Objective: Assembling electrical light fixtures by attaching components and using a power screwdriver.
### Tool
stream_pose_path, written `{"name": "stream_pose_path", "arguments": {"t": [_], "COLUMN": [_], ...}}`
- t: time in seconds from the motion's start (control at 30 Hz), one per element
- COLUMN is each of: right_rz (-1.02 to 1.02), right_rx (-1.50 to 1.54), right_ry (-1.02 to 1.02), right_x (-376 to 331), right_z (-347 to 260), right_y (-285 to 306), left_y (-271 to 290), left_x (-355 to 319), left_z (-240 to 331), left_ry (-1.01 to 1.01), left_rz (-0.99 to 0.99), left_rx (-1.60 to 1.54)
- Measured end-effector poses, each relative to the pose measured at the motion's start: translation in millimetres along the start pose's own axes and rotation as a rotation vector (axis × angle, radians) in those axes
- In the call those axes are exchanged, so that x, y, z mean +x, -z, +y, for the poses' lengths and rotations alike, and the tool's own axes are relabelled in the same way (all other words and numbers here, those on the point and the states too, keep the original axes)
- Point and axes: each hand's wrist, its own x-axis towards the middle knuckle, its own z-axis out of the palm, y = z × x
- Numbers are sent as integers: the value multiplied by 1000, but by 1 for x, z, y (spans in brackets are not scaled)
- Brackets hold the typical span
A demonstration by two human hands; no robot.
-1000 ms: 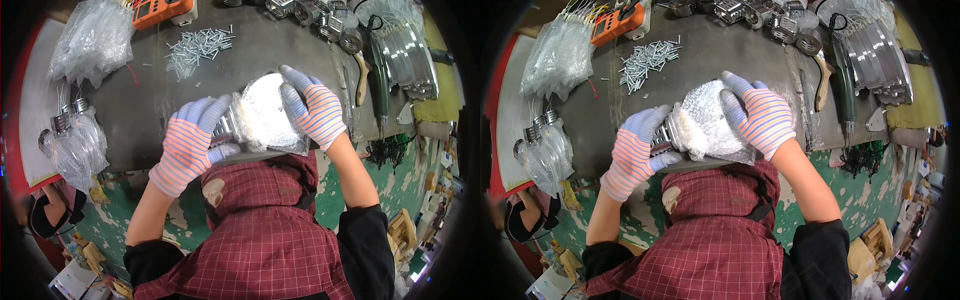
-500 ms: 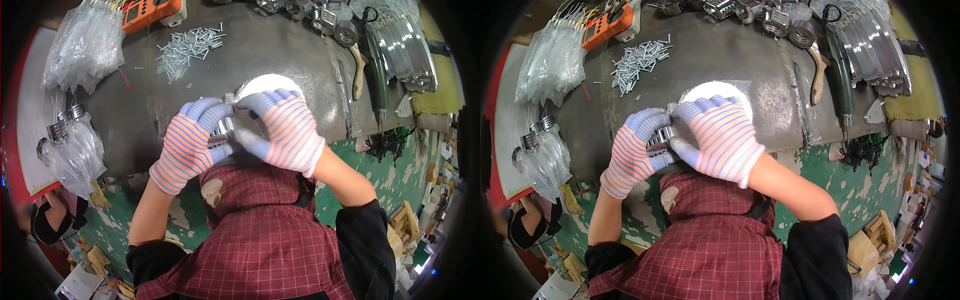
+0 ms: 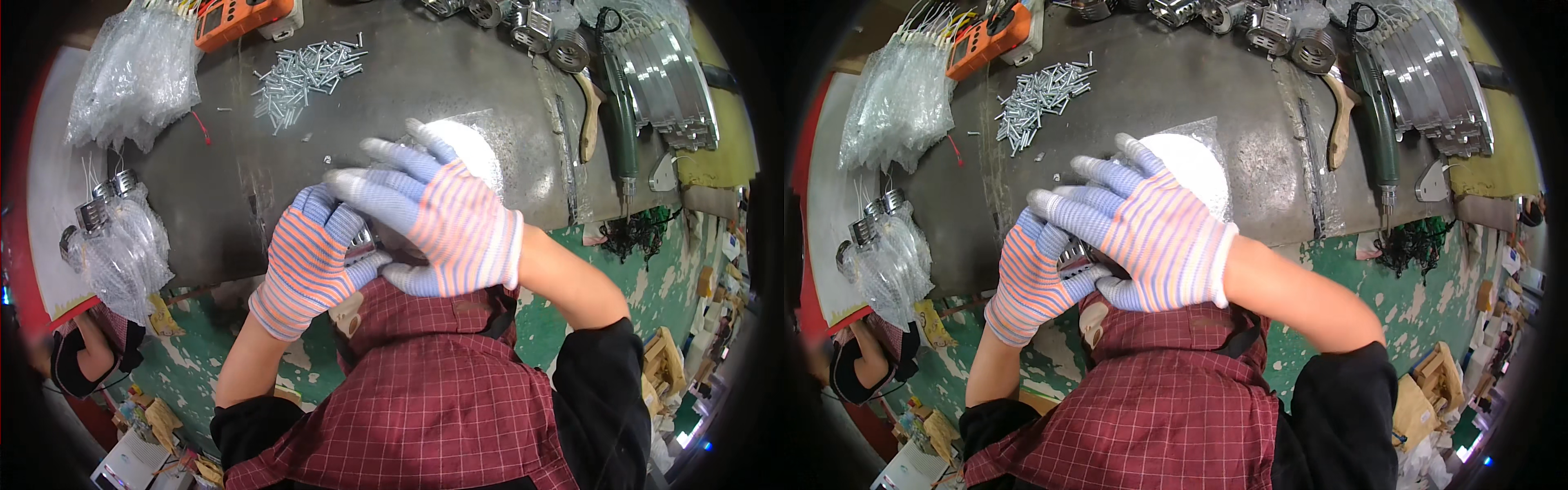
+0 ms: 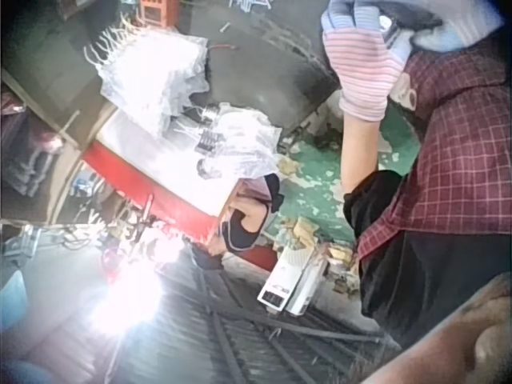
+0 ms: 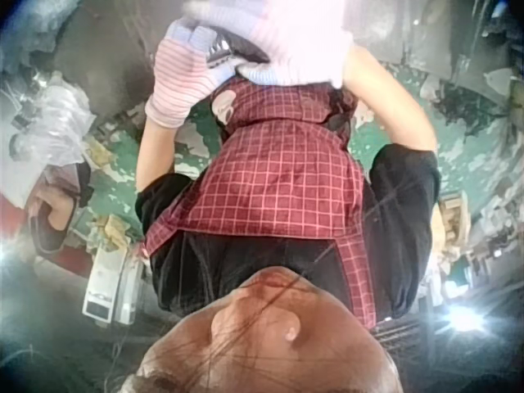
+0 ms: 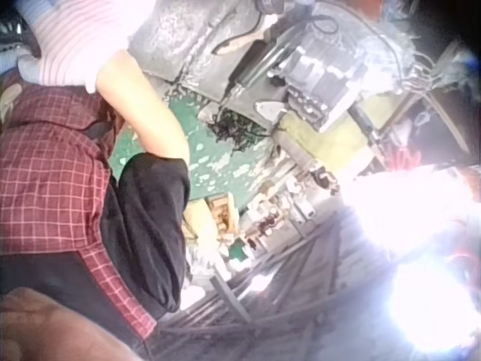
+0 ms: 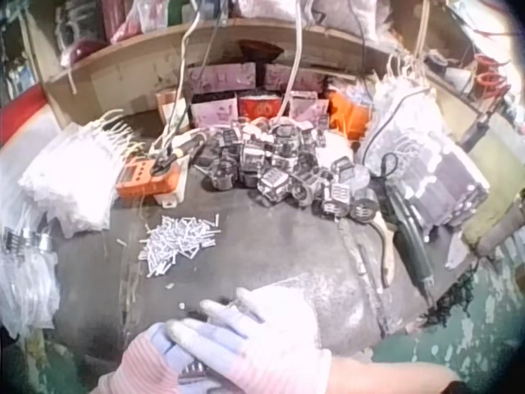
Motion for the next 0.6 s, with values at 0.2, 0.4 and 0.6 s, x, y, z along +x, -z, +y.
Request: {"name": "stream_pose_path", "arguments": {"t": [0.2, 0.4, 0.6], "right_rz": [-292, -201, -198], "right_rx": [-140, -143, -128], "right_ry": [49, -1, 2], "right_x": [-2, -10, -2], "right_z": [26, 31, 31], "right_y": [3, -1, 9], "left_y": [-1, -6, -7], "left_x": [-1, -5, -2], "left_z": [-5, -6, 3], "left_ry": [-59, 33, 17], "left_rz": [50, 29, 94], "left_rx": [-7, -90, 55]}}
